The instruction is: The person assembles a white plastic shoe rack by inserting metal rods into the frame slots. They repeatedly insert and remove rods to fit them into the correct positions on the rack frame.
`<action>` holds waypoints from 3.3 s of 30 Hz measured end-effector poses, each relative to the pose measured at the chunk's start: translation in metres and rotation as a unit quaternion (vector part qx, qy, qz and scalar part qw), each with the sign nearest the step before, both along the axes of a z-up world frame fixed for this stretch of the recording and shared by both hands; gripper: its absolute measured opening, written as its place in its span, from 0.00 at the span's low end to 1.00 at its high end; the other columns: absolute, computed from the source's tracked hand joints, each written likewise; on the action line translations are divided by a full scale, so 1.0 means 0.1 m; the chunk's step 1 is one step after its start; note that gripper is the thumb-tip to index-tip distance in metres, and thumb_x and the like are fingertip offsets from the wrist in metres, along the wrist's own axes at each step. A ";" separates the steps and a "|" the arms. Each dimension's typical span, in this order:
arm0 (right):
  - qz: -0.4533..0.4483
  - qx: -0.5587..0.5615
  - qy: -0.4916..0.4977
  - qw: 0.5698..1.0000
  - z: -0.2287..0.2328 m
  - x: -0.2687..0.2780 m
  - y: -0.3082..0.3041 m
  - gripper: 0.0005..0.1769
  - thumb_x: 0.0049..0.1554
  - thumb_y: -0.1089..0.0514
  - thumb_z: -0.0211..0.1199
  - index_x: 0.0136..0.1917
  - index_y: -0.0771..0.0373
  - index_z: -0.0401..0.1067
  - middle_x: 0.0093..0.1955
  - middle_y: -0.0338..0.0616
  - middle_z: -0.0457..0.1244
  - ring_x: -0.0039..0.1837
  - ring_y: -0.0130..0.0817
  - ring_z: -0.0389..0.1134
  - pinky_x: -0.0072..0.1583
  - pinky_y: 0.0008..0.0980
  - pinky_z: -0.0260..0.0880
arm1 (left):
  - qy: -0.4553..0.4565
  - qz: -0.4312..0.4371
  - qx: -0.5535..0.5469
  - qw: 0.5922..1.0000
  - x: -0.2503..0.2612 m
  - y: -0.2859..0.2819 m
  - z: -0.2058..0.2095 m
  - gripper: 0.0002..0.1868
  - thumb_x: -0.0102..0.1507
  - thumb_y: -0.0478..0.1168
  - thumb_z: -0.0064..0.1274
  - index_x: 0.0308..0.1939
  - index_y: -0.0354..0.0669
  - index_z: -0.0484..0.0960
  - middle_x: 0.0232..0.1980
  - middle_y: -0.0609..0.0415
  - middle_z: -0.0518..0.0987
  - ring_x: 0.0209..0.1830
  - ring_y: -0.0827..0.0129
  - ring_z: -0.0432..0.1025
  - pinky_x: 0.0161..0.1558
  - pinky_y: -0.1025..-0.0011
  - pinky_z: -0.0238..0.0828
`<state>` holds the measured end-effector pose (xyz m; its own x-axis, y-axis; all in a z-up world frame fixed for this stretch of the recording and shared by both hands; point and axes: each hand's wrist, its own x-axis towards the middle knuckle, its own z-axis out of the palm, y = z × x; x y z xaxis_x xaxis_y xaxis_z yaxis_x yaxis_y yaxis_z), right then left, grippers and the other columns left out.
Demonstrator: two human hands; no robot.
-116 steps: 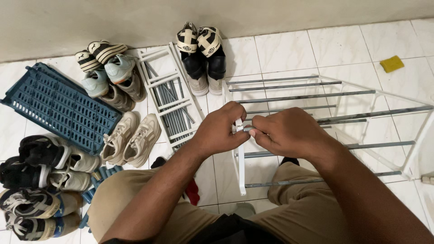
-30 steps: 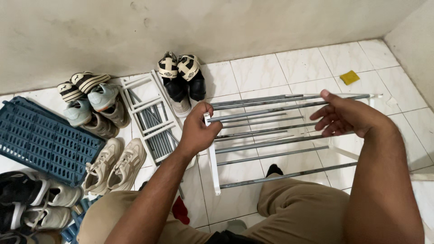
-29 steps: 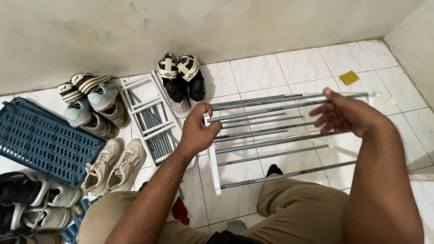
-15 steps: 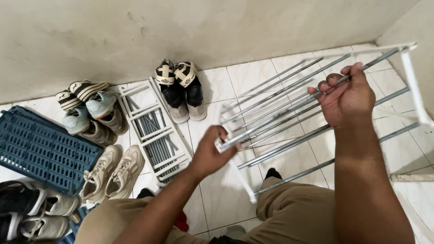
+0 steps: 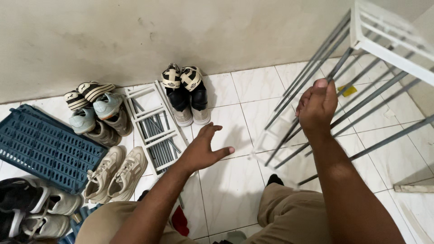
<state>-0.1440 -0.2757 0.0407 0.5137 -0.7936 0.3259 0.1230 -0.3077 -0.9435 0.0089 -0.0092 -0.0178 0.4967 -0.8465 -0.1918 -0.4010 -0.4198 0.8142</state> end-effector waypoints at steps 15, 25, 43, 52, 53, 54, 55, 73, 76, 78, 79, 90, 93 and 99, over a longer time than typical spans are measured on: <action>0.058 -0.396 0.224 0.889 0.16 -0.30 -0.02 0.23 0.70 0.49 0.42 0.43 0.66 0.67 0.24 0.43 0.58 0.26 0.37 0.62 0.30 0.38 0.60 | -0.099 0.109 -0.233 0.961 0.23 -0.02 0.25 0.38 0.63 0.54 0.60 0.68 0.35 0.67 0.69 0.36 0.68 0.71 0.48 0.64 0.66 0.55 0.66; 0.166 -0.411 0.254 0.860 0.37 -0.30 0.31 0.26 0.67 0.43 0.43 0.38 0.63 0.66 0.21 0.44 0.57 0.24 0.42 0.61 0.29 0.41 0.59 | -0.365 0.182 -0.242 0.880 0.35 0.16 0.45 0.26 0.65 0.52 0.60 0.61 0.40 0.78 0.62 0.42 0.76 0.67 0.43 0.63 0.67 0.47 0.58; 0.407 0.040 0.192 0.892 0.57 -0.10 0.52 0.23 0.64 0.41 0.45 0.53 0.61 0.71 0.32 0.32 0.57 0.35 0.25 0.56 0.41 0.26 0.59 | -0.183 0.139 -0.314 0.921 0.30 0.15 0.33 0.18 0.65 0.50 0.62 0.36 0.37 0.78 0.33 0.50 0.72 0.35 0.60 0.67 0.36 0.63 0.62; 0.344 -0.143 0.247 0.894 0.77 -0.20 0.53 0.25 0.69 0.44 0.42 0.36 0.59 0.65 0.27 0.32 0.55 0.30 0.25 0.55 0.33 0.29 0.60 | -0.080 0.117 -0.355 0.924 0.13 -0.02 0.29 0.17 0.65 0.49 0.63 0.39 0.37 0.78 0.37 0.54 0.72 0.37 0.69 0.68 0.35 0.69 0.66; 0.338 -0.170 0.251 0.891 0.84 -0.25 0.53 0.26 0.69 0.45 0.43 0.36 0.61 0.65 0.27 0.33 0.53 0.30 0.25 0.53 0.33 0.30 0.59 | -0.053 0.107 -0.355 0.927 0.10 -0.06 0.26 0.17 0.65 0.49 0.62 0.40 0.37 0.78 0.38 0.55 0.72 0.38 0.70 0.68 0.34 0.71 0.67; 0.330 -0.194 0.256 0.888 0.90 -0.30 0.55 0.26 0.69 0.46 0.45 0.35 0.62 0.65 0.26 0.34 0.52 0.30 0.26 0.52 0.33 0.31 0.58 | -0.025 0.096 -0.355 0.930 0.06 -0.08 0.21 0.17 0.65 0.48 0.62 0.40 0.38 0.78 0.38 0.56 0.71 0.39 0.72 0.68 0.33 0.73 0.68; 0.306 -0.193 0.299 0.883 0.96 -0.34 0.56 0.25 0.68 0.45 0.44 0.36 0.62 0.67 0.25 0.37 0.53 0.29 0.28 0.53 0.33 0.33 0.58 | 0.008 0.089 -0.354 0.931 0.01 -0.11 0.17 0.17 0.66 0.48 0.62 0.40 0.38 0.77 0.39 0.56 0.72 0.39 0.73 0.68 0.34 0.74 0.69; 0.251 -0.369 0.415 0.793 0.64 0.12 0.76 0.20 0.63 0.42 0.52 0.42 0.58 0.75 0.27 0.49 0.65 0.30 0.46 0.67 0.37 0.45 0.66 | -0.022 0.031 -0.224 0.974 -0.26 -0.19 -0.62 0.26 0.77 0.54 0.37 0.58 0.31 0.70 0.51 0.38 0.72 0.53 0.52 0.66 0.58 0.58 0.62; 0.272 -0.330 0.449 0.784 0.58 0.22 0.81 0.21 0.63 0.41 0.52 0.43 0.57 0.75 0.28 0.51 0.65 0.32 0.48 0.67 0.39 0.46 0.66 | -0.142 0.050 -0.330 0.932 -0.28 -0.13 -0.43 0.30 0.77 0.49 0.42 0.71 0.23 0.61 0.66 0.27 0.66 0.67 0.42 0.61 0.65 0.52 0.57; 0.291 -0.328 0.461 0.772 0.52 0.30 0.83 0.22 0.64 0.41 0.52 0.44 0.58 0.75 0.29 0.52 0.65 0.34 0.50 0.68 0.40 0.47 0.65 | -0.152 0.050 -0.364 0.917 -0.29 -0.11 -0.27 0.30 0.75 0.48 0.43 0.71 0.24 0.60 0.67 0.27 0.66 0.68 0.42 0.62 0.66 0.53 0.58; 0.298 -0.329 0.455 0.772 0.49 0.32 0.85 0.20 0.64 0.41 0.52 0.46 0.57 0.75 0.29 0.52 0.66 0.35 0.49 0.68 0.40 0.46 0.66 | -0.105 0.045 -0.337 0.935 -0.29 -0.10 -0.19 0.27 0.75 0.47 0.42 0.69 0.27 0.63 0.63 0.32 0.70 0.64 0.47 0.66 0.64 0.55 0.62; 0.165 -0.580 0.211 0.769 0.19 0.36 1.20 0.11 0.54 0.58 0.67 0.50 0.64 0.74 0.35 0.45 0.62 0.35 0.43 0.66 0.37 0.41 0.66 | 0.216 0.020 -0.378 0.900 -0.06 -0.10 -0.15 0.20 0.75 0.43 0.30 0.59 0.33 0.74 0.50 0.55 0.76 0.52 0.70 0.69 0.59 0.70 0.65; 0.167 -0.591 0.234 0.754 0.16 0.40 1.21 0.09 0.56 0.58 0.67 0.43 0.65 0.71 0.33 0.45 0.61 0.33 0.41 0.64 0.35 0.40 0.64 | 0.283 0.056 -0.339 0.895 -0.05 -0.13 -0.22 0.21 0.76 0.48 0.32 0.52 0.35 0.75 0.43 0.55 0.75 0.47 0.71 0.68 0.54 0.71 0.66; 0.182 -0.567 0.221 0.772 0.14 0.39 1.15 0.09 0.55 0.57 0.67 0.42 0.63 0.70 0.33 0.43 0.60 0.34 0.40 0.63 0.36 0.40 0.63 | 0.252 0.046 -0.349 0.901 -0.08 -0.21 -0.23 0.22 0.76 0.54 0.40 0.45 0.37 0.74 0.40 0.58 0.73 0.42 0.74 0.67 0.51 0.73 0.67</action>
<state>-0.1051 -0.1603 0.0544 0.8958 0.0955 0.4341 0.1380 -0.9881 -0.0674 0.0010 -0.0306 -0.0405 0.5695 -0.8081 0.1504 0.1047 0.2528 0.9618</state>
